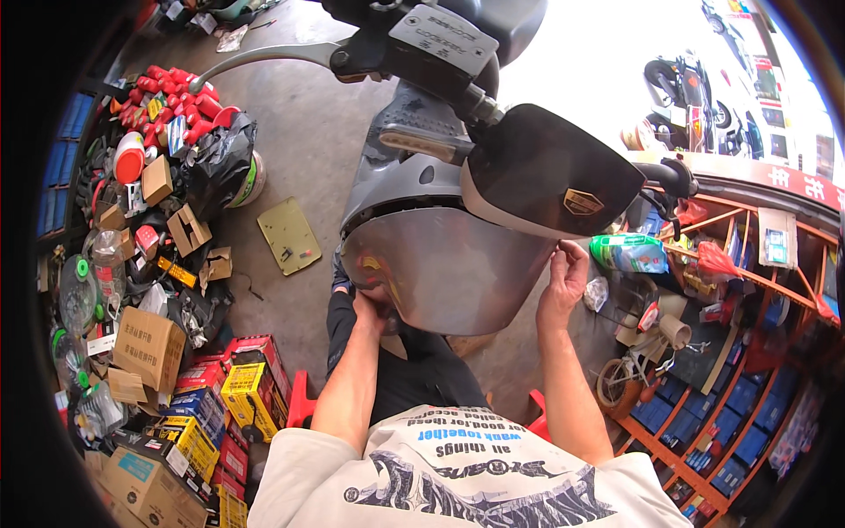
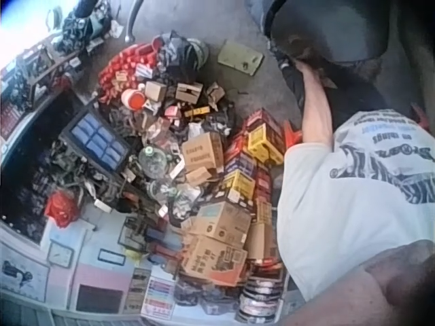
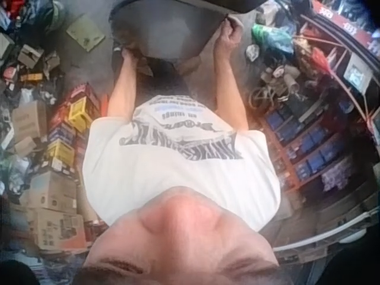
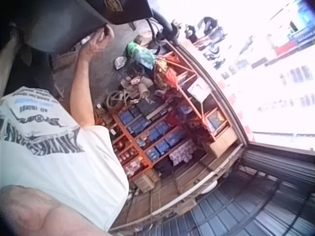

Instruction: Attaching body panels and maintaining the front wheel area of a scooter.

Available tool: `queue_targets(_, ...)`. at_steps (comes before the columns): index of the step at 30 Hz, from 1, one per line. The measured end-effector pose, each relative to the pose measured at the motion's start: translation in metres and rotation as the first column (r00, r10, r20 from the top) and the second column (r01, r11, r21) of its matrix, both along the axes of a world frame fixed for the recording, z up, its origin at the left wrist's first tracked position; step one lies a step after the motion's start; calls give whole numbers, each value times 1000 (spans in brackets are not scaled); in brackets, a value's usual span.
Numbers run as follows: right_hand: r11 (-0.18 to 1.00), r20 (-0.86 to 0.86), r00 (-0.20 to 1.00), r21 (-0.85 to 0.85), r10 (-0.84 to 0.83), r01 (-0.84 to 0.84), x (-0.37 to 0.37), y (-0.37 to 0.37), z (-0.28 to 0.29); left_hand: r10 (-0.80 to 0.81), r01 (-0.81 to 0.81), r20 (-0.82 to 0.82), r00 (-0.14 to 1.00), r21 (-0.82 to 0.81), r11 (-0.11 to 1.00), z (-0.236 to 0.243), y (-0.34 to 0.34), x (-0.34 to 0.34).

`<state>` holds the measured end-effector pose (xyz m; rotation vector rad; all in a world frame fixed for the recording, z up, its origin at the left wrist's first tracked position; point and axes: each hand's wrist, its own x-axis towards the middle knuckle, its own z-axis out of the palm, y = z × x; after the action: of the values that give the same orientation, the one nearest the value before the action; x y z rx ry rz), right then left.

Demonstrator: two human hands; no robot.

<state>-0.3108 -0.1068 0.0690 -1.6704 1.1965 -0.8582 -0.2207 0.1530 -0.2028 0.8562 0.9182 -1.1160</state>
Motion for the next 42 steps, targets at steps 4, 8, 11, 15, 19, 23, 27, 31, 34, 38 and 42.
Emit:
queue_targets(4,999,-42,999,-38,-3,1,15,1,14,3,-4,43,999,11,1000,-12,7,-2)
queue_targets(8,999,-145,989,-43,8,-15,16,-11,9,-44,35,99,994,95,995,-20,5,-4)
queue_targets(11,996,-133,990,-80,-46,35,3,-14,-1,-102,83,133,986,142,986,-21,7,-8)
queue_targets(15,996,112,990,40,-82,78,6,0,-6,-278,201,359,891,236,951,-27,20,-5)
queue_targets(19,995,-21,995,-13,-96,96,5,-4,-1,13,-29,112,994,144,989,-2,-5,-3)
queue_targets(23,997,-38,998,-60,-45,42,4,-2,-6,22,-35,66,998,214,976,17,-7,6)
queue_targets(27,996,-52,998,-86,-40,35,7,3,-5,3,-15,47,999,273,962,17,-8,14)
queue_targets(31,997,-46,997,-48,-60,57,11,8,-2,35,-45,40,999,277,960,1,-5,14)
queue_targets(34,998,-32,998,-49,-45,43,12,8,-4,82,-93,49,995,279,956,-9,-4,9)
queue_targets(38,1000,12,1000,-4,-26,26,7,5,3,84,-97,58,995,263,960,-7,-20,3)
queue_targets(42,993,-11,997,82,-79,80,3,24,10,53,-66,47,997,348,935,-18,-11,5)
